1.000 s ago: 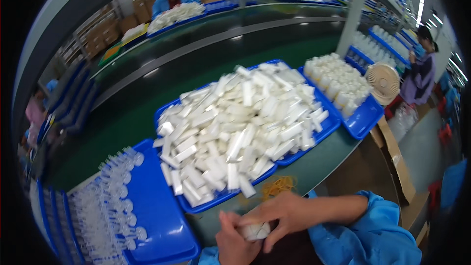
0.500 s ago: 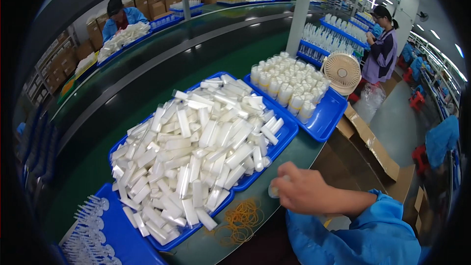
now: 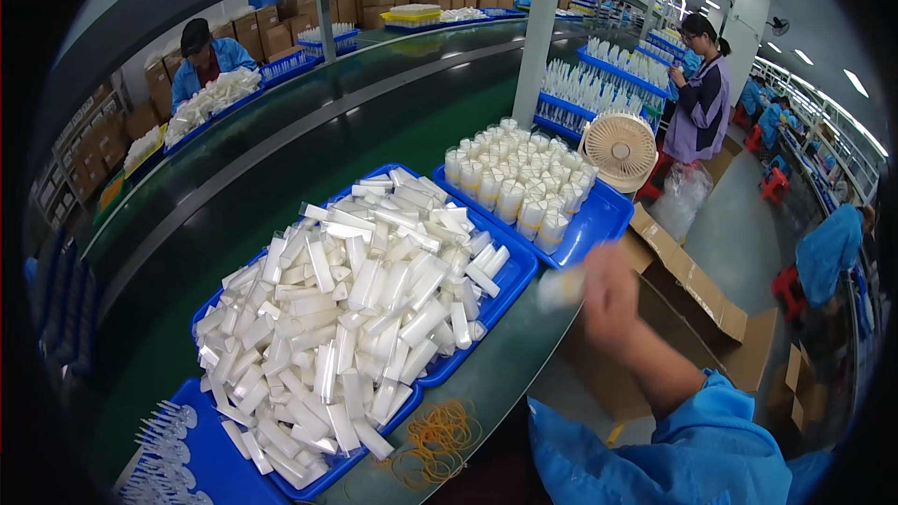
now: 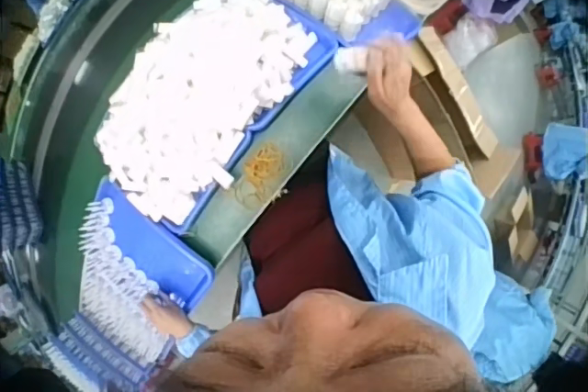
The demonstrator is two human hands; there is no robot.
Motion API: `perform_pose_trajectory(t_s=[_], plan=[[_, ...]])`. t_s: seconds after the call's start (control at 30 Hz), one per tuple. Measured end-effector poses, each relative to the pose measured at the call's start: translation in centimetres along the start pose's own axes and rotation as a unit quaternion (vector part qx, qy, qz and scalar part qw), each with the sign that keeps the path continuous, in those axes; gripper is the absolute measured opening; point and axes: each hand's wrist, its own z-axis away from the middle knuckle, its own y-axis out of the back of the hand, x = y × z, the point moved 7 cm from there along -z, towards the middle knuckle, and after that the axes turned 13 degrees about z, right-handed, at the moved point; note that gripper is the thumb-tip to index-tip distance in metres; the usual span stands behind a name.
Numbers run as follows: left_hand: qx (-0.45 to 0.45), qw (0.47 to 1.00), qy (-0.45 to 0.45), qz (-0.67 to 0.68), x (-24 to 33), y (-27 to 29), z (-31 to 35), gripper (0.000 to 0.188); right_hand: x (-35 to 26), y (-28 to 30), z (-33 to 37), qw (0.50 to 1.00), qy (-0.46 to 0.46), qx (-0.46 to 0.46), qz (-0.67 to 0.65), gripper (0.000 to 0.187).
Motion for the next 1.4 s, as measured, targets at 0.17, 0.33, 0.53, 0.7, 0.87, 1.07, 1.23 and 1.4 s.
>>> perform_pose_trajectory(t_s=[0.17, 0.33, 0.53, 0.7, 0.87, 1.07, 1.23, 1.4], plan=[[-0.025, 0.995, -0.092, 0.032, 1.6, 0.3, -1.4, 0.025, 9.4, -1.0, -3.0, 0.978, -0.11, 0.018, 0.178, 0.025], [-0.06, 0.995, -0.075, 0.008, -0.5, -0.7, -2.7, 0.035, 12.0, -5.2, -3.1, 0.976, -0.131, -0.076, 0.156, 0.029], [-0.008, 0.997, -0.036, 0.064, -2.0, -0.7, -3.4, 0.035, 11.8, -6.5, -3.4, 0.971, -0.116, -0.166, 0.125, 0.032], [0.084, 0.991, -0.083, 0.066, -1.6, 0.8, -2.5, 0.023, 8.0, -4.2, -4.3, 0.954, -0.094, -0.079, 0.272, 0.045], [0.167, 0.976, -0.129, 0.06, -0.3, 2.3, -1.5, 0.02, -5.9, -3.8, -9.3, 0.992, 0.049, -0.117, -0.008, 0.039], [0.197, 0.963, -0.027, 0.184, 0.6, 2.9, -1.1, 0.015, -20.1, -9.8, -11.2, 0.929, 0.277, -0.207, -0.132, 0.034], [0.12, 0.813, 0.097, 0.561, -1.2, -1.3, 0.8, 0.016, -24.2, -15.7, -10.4, 0.892, 0.32, -0.317, -0.041, 0.034], [0.037, 0.587, 0.078, 0.805, 5.1, -3.2, 1.2, 0.015, -25.1, -14.7, -10.3, 0.904, 0.351, -0.225, -0.096, 0.029]])
